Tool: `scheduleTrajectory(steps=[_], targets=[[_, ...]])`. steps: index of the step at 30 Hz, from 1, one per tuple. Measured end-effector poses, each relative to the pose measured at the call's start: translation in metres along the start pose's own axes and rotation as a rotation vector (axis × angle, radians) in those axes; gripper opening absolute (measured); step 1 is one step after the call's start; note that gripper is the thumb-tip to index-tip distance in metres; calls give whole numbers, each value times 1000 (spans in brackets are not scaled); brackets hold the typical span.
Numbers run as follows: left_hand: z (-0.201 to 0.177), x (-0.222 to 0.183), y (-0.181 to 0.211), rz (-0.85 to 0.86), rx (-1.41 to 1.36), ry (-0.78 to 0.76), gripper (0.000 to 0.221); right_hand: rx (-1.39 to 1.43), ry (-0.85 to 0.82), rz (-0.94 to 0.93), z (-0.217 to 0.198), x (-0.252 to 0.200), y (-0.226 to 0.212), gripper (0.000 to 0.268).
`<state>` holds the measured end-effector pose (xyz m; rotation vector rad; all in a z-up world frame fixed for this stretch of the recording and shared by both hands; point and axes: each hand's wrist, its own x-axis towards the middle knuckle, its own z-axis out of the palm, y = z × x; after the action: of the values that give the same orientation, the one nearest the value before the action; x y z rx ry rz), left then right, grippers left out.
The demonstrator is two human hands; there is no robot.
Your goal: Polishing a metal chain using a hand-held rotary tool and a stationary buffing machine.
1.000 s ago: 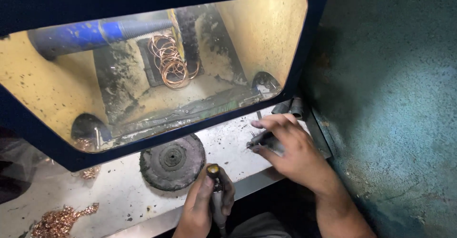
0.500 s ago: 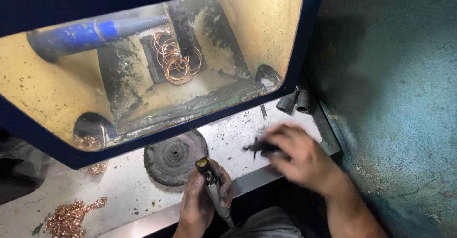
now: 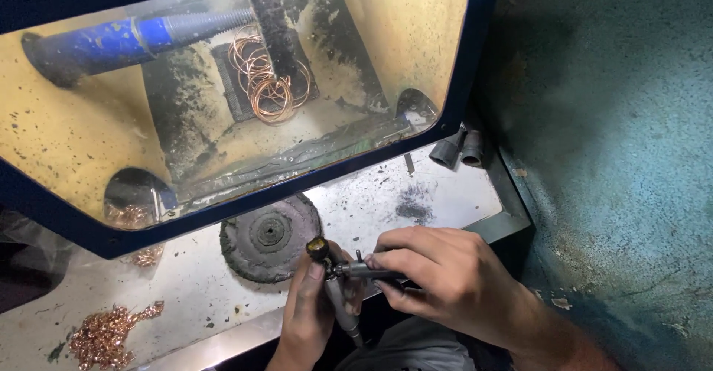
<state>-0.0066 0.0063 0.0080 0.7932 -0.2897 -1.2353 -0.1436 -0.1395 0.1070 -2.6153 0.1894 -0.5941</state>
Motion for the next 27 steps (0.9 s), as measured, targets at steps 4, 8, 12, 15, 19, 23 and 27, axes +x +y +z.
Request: scheduleTrajectory(steps=[4, 8, 12, 15, 19, 23, 27], targets=[[8, -6, 8, -66, 136, 95, 38, -42, -27, -2, -6, 5, -6, 19], [14, -7, 13, -219, 451, 202, 41, -26, -25, 24, -2, 2, -3, 20], [19, 2, 22, -68, 698, -56, 54, 321, -212, 664, 15, -30, 12, 35], [16, 3, 12, 39, 828, -94, 45, 446, -118, 517, 10, -34, 6, 40], [10, 4, 1, 53, 973, -131, 48, 209, 109, 264, 22, -44, 8, 28], [8, 3, -7, -30, 1061, -117, 47, 323, -35, 585, 20, -49, 7, 39], [0, 1, -14, -21, 1100, -98, 42, 444, -57, 537, 5, -42, -1, 26]])
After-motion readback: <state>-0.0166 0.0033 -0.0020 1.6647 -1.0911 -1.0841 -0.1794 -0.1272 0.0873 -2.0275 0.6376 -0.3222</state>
